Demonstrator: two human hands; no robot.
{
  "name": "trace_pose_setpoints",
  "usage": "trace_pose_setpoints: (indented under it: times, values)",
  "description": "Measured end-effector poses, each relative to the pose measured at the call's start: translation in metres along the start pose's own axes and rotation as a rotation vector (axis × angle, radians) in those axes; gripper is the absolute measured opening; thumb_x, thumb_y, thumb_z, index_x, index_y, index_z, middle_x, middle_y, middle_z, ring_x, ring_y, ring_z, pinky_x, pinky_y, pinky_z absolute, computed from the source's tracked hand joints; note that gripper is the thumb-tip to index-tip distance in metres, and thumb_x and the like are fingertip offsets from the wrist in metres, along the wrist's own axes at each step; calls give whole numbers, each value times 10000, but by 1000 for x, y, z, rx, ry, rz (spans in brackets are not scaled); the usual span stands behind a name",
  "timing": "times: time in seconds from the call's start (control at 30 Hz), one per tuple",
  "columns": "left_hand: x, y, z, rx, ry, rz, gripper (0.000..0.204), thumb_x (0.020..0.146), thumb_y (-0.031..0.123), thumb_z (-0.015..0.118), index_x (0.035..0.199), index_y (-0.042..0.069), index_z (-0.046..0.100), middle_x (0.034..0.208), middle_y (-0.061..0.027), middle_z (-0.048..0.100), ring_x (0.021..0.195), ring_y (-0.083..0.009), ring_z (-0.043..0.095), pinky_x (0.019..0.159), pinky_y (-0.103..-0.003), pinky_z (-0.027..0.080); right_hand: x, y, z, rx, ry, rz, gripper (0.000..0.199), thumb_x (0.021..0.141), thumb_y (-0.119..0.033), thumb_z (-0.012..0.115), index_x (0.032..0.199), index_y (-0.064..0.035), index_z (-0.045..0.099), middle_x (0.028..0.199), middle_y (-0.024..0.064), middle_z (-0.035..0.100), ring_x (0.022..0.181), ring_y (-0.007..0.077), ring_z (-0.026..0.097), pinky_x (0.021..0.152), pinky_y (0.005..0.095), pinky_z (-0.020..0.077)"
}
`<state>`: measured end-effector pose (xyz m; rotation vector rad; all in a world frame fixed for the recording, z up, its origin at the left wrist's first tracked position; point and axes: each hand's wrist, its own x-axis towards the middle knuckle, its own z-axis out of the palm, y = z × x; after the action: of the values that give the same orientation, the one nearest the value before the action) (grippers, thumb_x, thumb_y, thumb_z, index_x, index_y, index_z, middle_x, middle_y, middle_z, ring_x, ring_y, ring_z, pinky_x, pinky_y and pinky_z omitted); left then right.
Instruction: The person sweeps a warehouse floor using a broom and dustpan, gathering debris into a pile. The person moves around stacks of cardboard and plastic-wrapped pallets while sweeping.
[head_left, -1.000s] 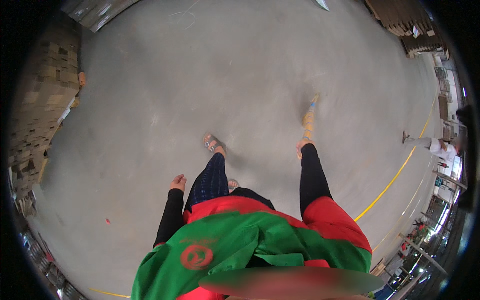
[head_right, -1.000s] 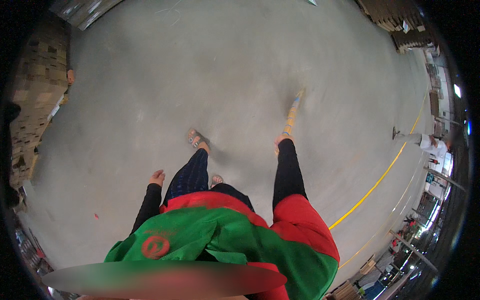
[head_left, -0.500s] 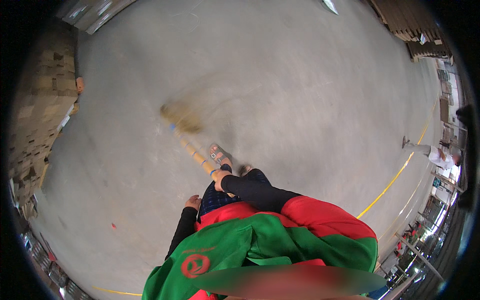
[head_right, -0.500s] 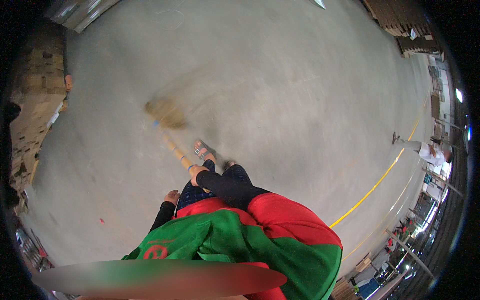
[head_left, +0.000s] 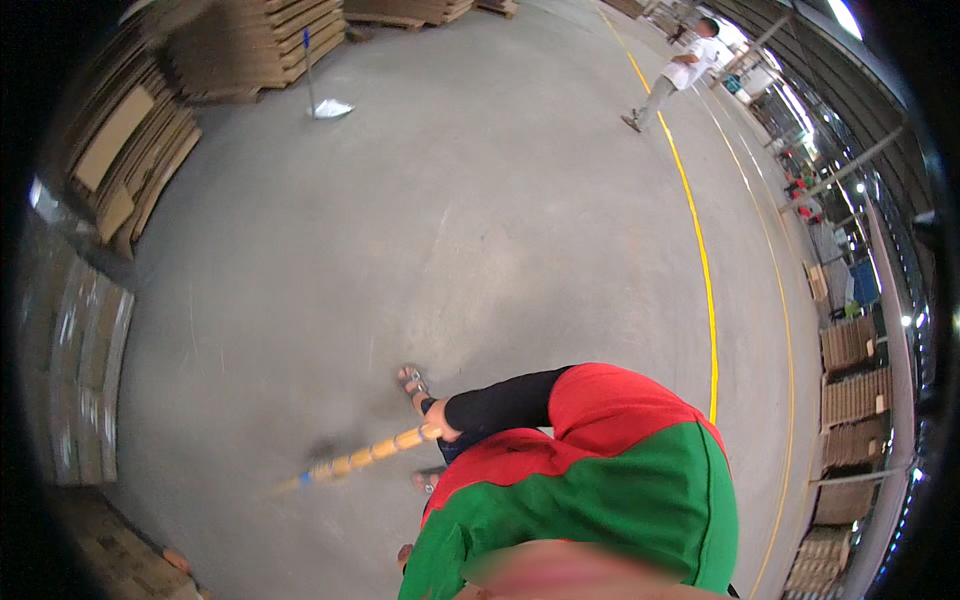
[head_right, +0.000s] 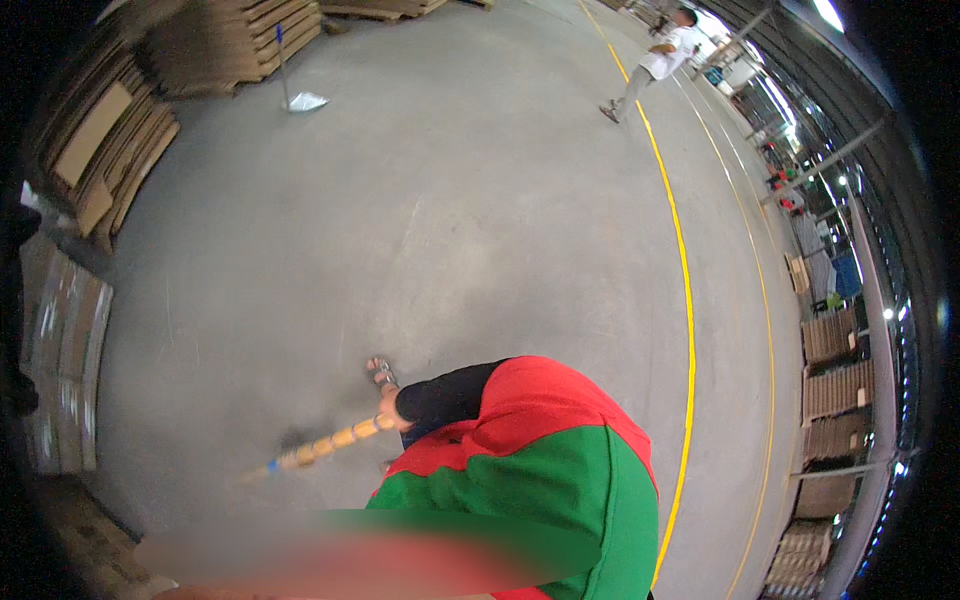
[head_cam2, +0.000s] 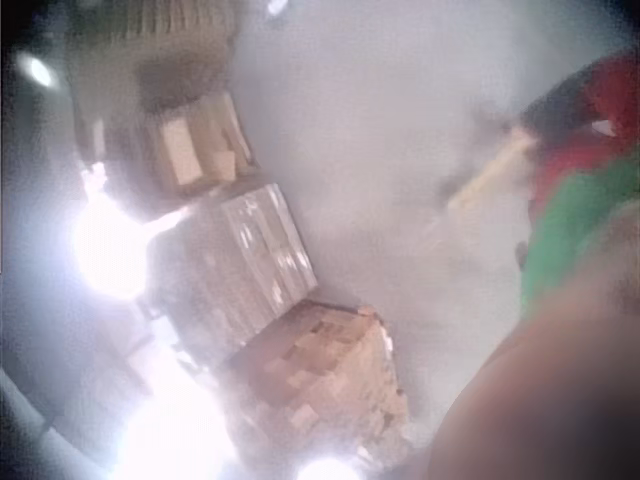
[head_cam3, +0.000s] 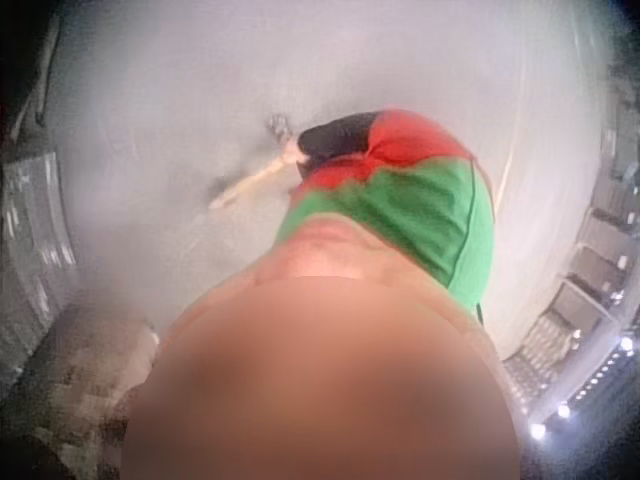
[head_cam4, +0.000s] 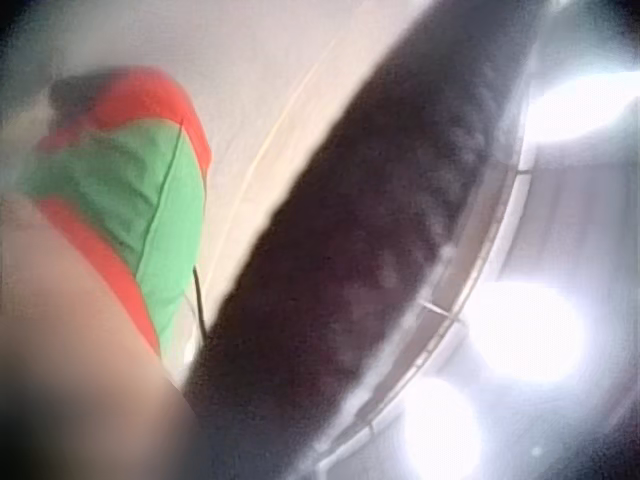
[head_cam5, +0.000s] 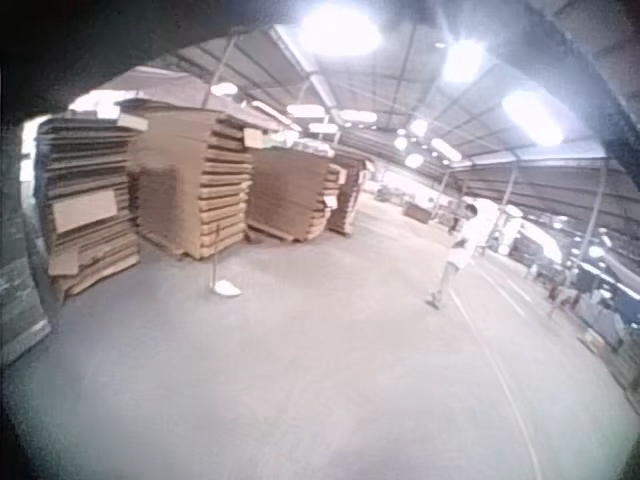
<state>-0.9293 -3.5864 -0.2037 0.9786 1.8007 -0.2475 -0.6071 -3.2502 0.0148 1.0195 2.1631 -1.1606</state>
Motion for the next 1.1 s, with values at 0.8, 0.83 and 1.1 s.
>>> trace_pose_setpoints:
  times: [0.8, 0.83, 1.1]
  values:
    - [0, 249, -152, -485, 295, -208, 300, 762, 216, 496, 988, 24, 542, 967, -144, 578, 923, -240, 543, 810, -328, 416, 112, 293, -148, 306, 313, 750, 289, 659, -204, 554, 893, -37, 583, 914, 148, 592, 862, 249, 570, 720, 337, 465]
    - [-6, 241, -146, -416, 189, -327, 284, 769, 227, 473, 964, 37, 553, 961, -140, 579, 916, -251, 545, 805, -336, 420, 115, 262, -135, 287, 205, 695, 389, 575, -246, 623, 900, -40, 570, 887, 146, 595, 838, 223, 580, 713, 331, 471]
    - [-13, 245, -112, -117, 175, -190, 326, 790, 335, 433, 942, 84, 576, 953, -135, 578, 925, -279, 532, 798, -358, 417, 162, 81, -158, 395, -304, 93, 410, 479, -74, 650, 845, 46, 507, 564, 143, 564, 465, 242, 565, 419, 338, 466]
